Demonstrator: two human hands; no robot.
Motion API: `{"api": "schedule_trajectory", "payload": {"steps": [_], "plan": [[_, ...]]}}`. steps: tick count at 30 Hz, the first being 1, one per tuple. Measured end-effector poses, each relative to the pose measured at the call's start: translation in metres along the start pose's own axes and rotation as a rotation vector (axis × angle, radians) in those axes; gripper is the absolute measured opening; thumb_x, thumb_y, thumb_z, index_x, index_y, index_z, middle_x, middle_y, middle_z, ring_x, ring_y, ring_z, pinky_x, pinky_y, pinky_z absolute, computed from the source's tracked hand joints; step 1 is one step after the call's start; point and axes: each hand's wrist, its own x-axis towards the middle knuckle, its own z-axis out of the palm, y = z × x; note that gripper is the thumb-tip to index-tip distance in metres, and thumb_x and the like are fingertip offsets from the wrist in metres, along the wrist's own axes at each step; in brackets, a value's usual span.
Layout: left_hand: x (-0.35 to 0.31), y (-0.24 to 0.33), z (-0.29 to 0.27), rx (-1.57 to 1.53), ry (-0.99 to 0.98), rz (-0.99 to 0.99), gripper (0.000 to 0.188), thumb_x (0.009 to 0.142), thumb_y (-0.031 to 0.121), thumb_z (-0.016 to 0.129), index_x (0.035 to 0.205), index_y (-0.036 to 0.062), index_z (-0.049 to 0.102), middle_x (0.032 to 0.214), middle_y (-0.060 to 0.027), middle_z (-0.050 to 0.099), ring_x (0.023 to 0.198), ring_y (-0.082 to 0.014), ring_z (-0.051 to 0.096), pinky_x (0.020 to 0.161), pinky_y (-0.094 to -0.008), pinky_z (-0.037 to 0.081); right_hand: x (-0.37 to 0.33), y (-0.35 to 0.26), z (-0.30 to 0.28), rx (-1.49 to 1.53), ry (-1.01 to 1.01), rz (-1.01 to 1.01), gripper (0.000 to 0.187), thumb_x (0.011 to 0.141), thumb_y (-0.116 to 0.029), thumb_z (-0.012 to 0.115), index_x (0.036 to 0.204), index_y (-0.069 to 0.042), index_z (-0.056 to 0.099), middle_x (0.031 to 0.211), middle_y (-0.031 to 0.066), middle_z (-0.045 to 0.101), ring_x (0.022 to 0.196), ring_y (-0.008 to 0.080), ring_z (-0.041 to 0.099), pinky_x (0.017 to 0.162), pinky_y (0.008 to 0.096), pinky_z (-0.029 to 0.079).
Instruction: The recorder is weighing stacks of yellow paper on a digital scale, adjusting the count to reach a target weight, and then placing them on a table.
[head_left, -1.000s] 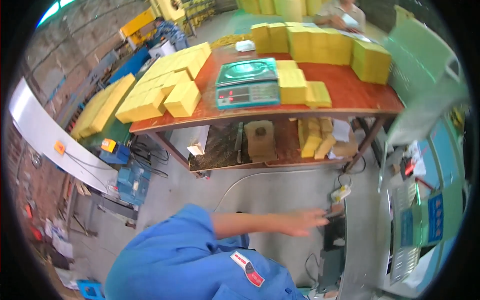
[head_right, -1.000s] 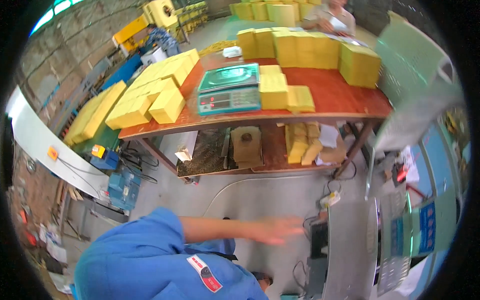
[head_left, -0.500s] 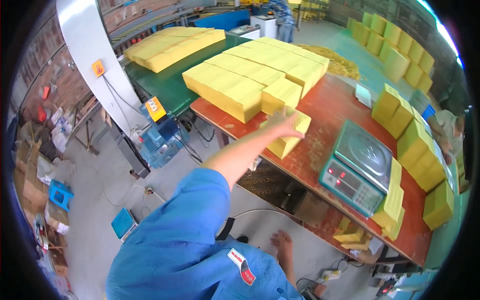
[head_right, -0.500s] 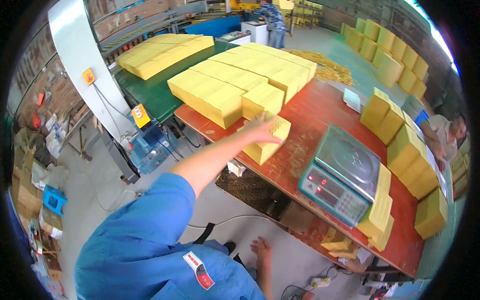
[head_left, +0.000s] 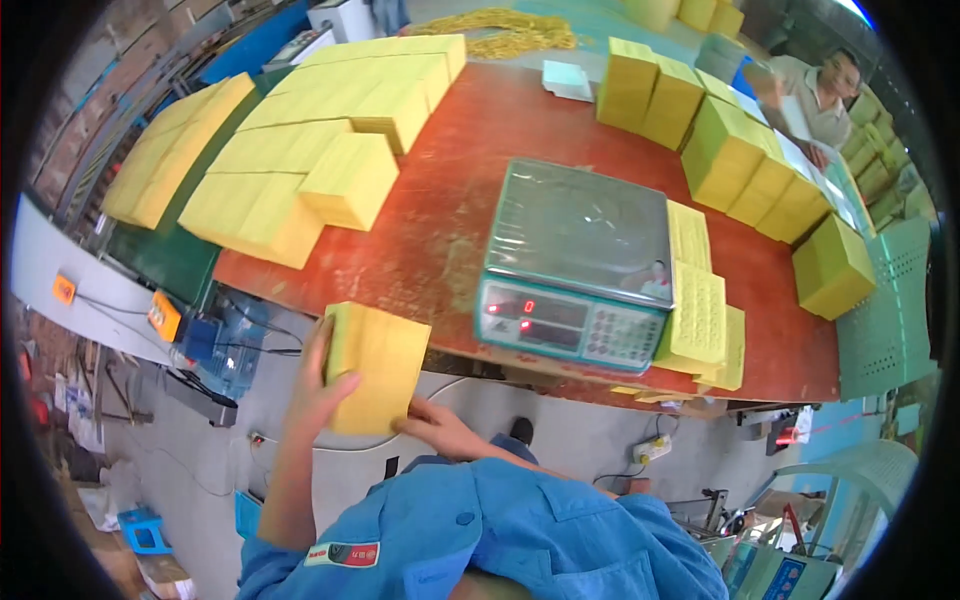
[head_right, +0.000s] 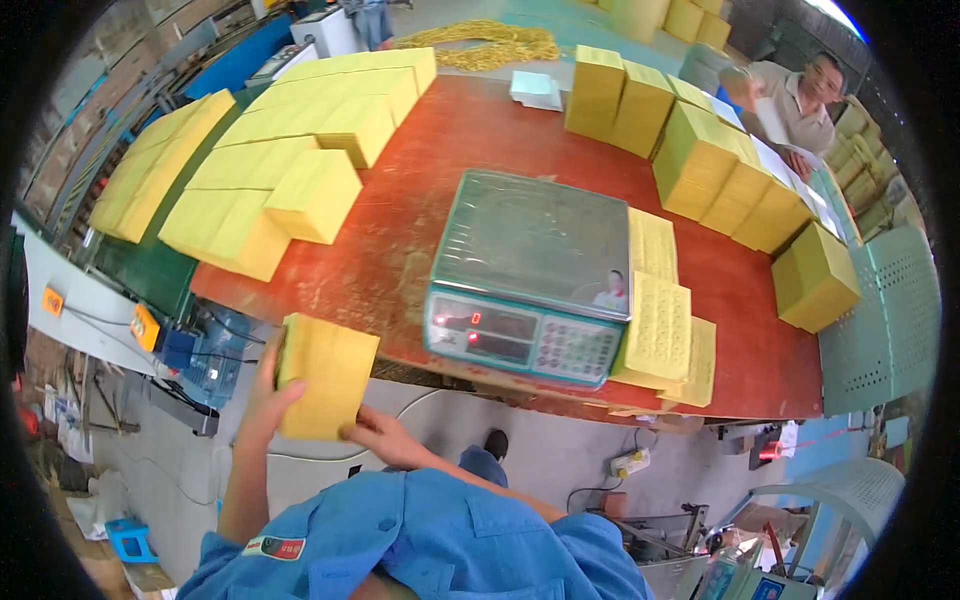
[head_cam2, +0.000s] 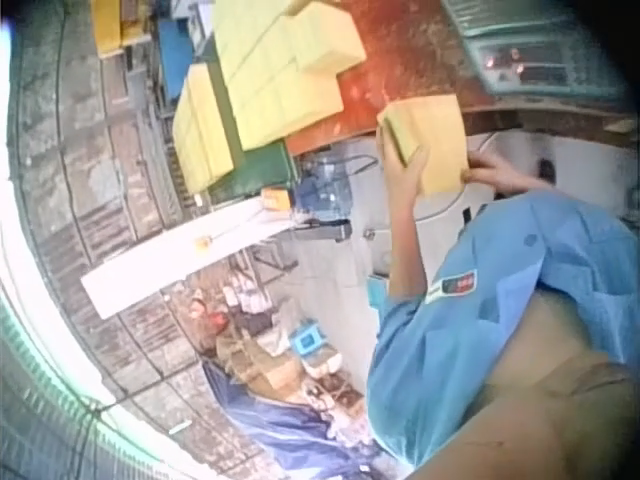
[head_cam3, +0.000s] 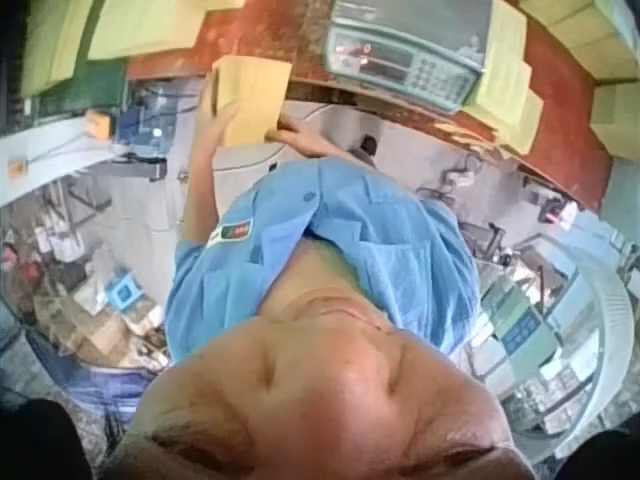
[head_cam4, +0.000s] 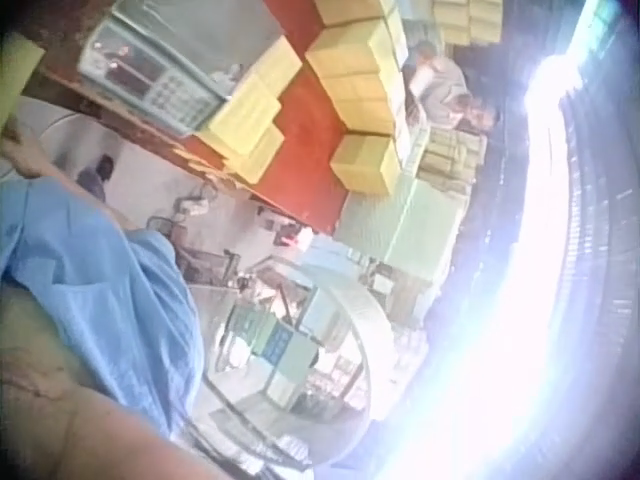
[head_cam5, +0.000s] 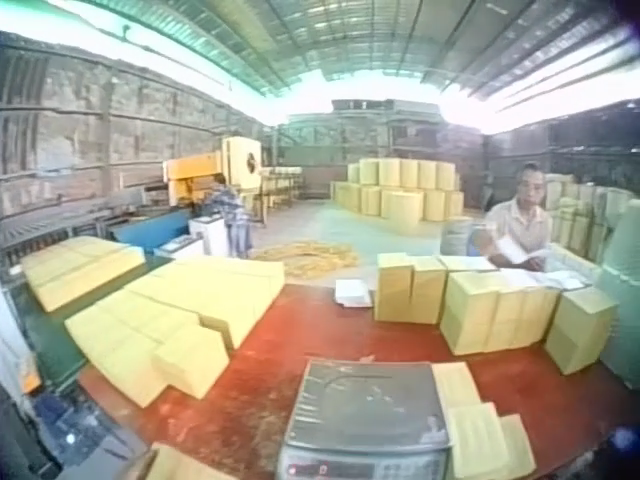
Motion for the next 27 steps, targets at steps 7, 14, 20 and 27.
{"api": "schedule_trajectory", "payload": {"steps": [7,14,20,27], "plan": [[0.075,0.059,0.140,-0.914,-0.122,-0.063,0.049,0.102,0.033,0.042,0.142,0.0041,0.043,0.136,-0.0168,0.053,0.125,-0.0260,0.052,0.103,-0.0441,0.045,-0.076,-0.195,-0.106,-0.922,0.264,-0.784,0.051,0.085,-0.028,0.070,0.127,-0.004,0.053,0.142,0.0255,0.041,0.136,0.0450,0.034,0.111,0.0512,0.031],[0.167,0.115,0.295,-1.688,-0.603,-0.119,0.078,0.095,0.067,0.027,0.148,0.0105,0.038,0.146,-0.0167,0.044,0.130,-0.0351,0.048,0.107,-0.0539,0.041,-0.053,-0.268,-0.177,-1.472,0.701,-0.756,0.059,0.076,-0.018,0.073,0.132,-0.008,0.055,0.140,0.0224,0.047,0.132,0.0457,0.039,0.109,0.0505,0.035],[0.154,0.103,0.289,-1.608,-0.156,-0.383,0.064,0.099,0.057,0.035,0.141,0.0098,0.044,0.139,-0.0138,0.051,0.124,-0.0302,0.054,0.101,-0.0494,0.047,-0.044,-0.271,-0.194,-1.362,0.646,-0.657,0.057,0.075,-0.006,0.070,0.131,-0.005,0.057,0.139,0.0199,0.049,0.133,0.0405,0.041,0.110,0.0473,0.035],[0.160,0.050,0.090,-0.135,-0.155,-0.167,0.050,0.096,0.043,0.057,0.124,0.0015,0.060,0.116,-0.0198,0.066,0.101,-0.0314,0.068,0.090,-0.0442,0.052,-0.023,-0.262,-0.152,-1.624,0.580,-0.593,0.054,0.073,-0.007,0.072,0.126,-0.006,0.059,0.138,0.0188,0.049,0.134,0.0430,0.038,0.109,0.0501,0.035]]}}
